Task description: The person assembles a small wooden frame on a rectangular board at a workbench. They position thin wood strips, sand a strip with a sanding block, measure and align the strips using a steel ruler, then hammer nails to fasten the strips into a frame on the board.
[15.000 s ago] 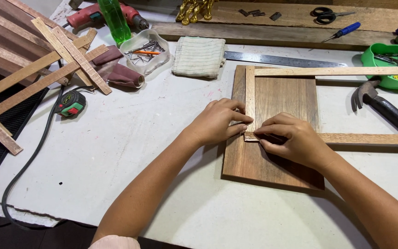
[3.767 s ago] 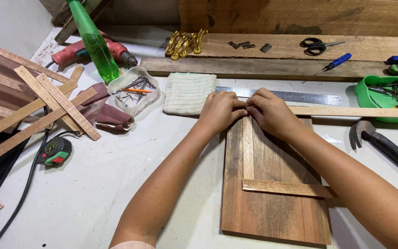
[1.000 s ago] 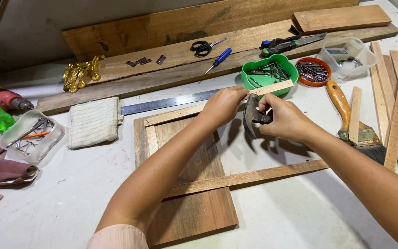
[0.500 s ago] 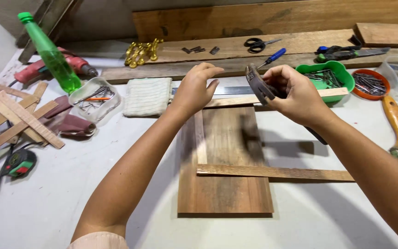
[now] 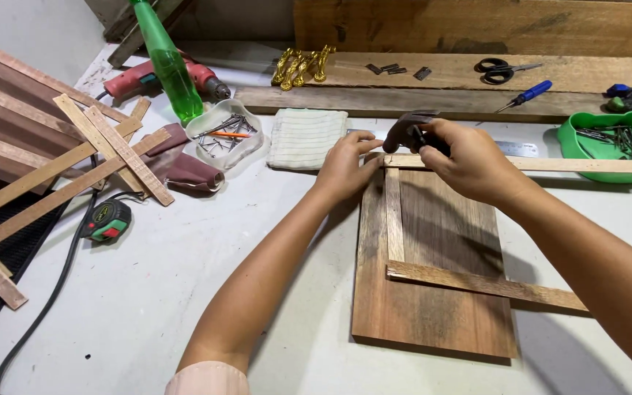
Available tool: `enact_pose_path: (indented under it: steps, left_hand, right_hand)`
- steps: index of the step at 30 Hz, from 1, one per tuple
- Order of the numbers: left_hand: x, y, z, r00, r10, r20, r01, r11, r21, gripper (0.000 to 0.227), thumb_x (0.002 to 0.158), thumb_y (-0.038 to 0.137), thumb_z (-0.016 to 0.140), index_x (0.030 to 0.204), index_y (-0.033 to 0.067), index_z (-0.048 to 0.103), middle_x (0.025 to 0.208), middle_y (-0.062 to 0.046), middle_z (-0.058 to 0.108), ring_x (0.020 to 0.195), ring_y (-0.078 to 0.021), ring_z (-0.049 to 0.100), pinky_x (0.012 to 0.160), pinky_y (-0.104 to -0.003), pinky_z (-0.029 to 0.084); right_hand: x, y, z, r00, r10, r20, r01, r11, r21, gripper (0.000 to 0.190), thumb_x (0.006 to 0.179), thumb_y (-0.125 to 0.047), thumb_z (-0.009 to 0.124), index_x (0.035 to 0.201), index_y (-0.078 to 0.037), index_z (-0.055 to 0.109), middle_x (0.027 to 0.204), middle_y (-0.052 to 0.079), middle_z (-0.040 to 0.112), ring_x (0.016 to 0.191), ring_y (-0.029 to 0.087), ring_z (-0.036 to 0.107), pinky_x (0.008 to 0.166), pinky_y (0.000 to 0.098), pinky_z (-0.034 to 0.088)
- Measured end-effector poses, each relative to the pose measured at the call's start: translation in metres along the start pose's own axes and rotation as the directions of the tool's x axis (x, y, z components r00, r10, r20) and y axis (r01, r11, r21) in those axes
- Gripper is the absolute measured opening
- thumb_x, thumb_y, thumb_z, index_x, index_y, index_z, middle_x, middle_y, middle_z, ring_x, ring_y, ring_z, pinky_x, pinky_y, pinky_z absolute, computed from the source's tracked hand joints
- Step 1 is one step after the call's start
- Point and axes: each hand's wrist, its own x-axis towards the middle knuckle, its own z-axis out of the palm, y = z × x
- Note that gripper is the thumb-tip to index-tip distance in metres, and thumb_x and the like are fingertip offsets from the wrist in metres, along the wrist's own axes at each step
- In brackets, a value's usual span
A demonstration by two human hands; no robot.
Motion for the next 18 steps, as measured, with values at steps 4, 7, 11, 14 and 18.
enact_pose_path:
  steps: [4, 7, 11, 14, 18]
  left_hand:
    - [0.001, 0.004, 0.009, 1.000, 0.003, 0.005, -0.003, 1.000, -0.015, 0.031, 0.086, 0.025, 0.077, 0.113, 0.0099, 0.078, 0.121, -0.007, 0.071, 0.111, -0.0273, 0.066, 0.096, -0.040, 0.052]
    - [0.001, 0.005, 0.015, 1.000, 0.018, 0.004, -0.019, 1.000, 0.024, 0.026, 0.087, 0.026, 0.078, 0.107, 0.0086, 0.080, 0.115, -0.005, 0.074, 0.108, -0.0274, 0.066, 0.096, -0.041, 0.052]
    - [0.001, 0.007, 0.020, 0.999, -0.037, 0.006, 0.037, 0.998, -0.041, 0.025, 0.084, 0.029, 0.081, 0.100, 0.0096, 0.081, 0.109, -0.003, 0.075, 0.105, -0.0238, 0.069, 0.094, -0.040, 0.053]
    - [0.000, 0.000, 0.029, 0.998, -0.058, -0.004, 0.057, 0.995, -0.076, 0.024, 0.085, 0.030, 0.082, 0.098, 0.0095, 0.081, 0.109, -0.003, 0.075, 0.105, -0.0218, 0.070, 0.095, -0.039, 0.054]
    - [0.002, 0.004, 0.024, 0.993, -0.116, 0.017, 0.117, 0.991, -0.067, 0.029, 0.081, 0.034, 0.085, 0.096, 0.0098, 0.083, 0.108, -0.005, 0.071, 0.105, -0.0250, 0.065, 0.094, -0.040, 0.051]
  right_hand:
    - [0.001, -0.006, -0.003, 0.997, 0.070, 0.019, -0.070, 0.997, -0.029, 0.043, 0.094, -0.020, 0.064, 0.136, -0.009, 0.063, 0.081, 0.015, 0.072, 0.068, 0.022, 0.064, 0.065, 0.0372, 0.051]
    - [0.002, -0.001, -0.002, 0.996, 0.092, 0.019, -0.091, 0.995, -0.043, 0.043, 0.094, -0.020, 0.064, 0.135, -0.008, 0.064, 0.080, 0.016, 0.072, 0.068, 0.023, 0.063, 0.065, 0.0376, 0.051]
    - [0.002, 0.001, -0.001, 0.997, 0.074, -0.006, -0.075, 0.993, -0.096, 0.039, 0.093, -0.019, 0.065, 0.130, -0.006, 0.066, 0.080, 0.017, 0.071, 0.067, 0.023, 0.064, 0.064, 0.0375, 0.050]
    - [-0.001, -0.005, 0.001, 0.993, 0.117, -0.009, -0.117, 0.990, -0.083, 0.036, 0.094, -0.021, 0.066, 0.126, -0.006, 0.067, 0.080, 0.018, 0.072, 0.067, 0.025, 0.065, 0.063, 0.0386, 0.051]
    - [-0.002, -0.002, 0.006, 0.997, -0.036, -0.067, 0.029, 0.994, -0.104, 0.032, 0.095, -0.025, 0.071, 0.118, -0.004, 0.068, 0.090, 0.019, 0.074, 0.074, 0.032, 0.072, 0.065, 0.0415, 0.053]
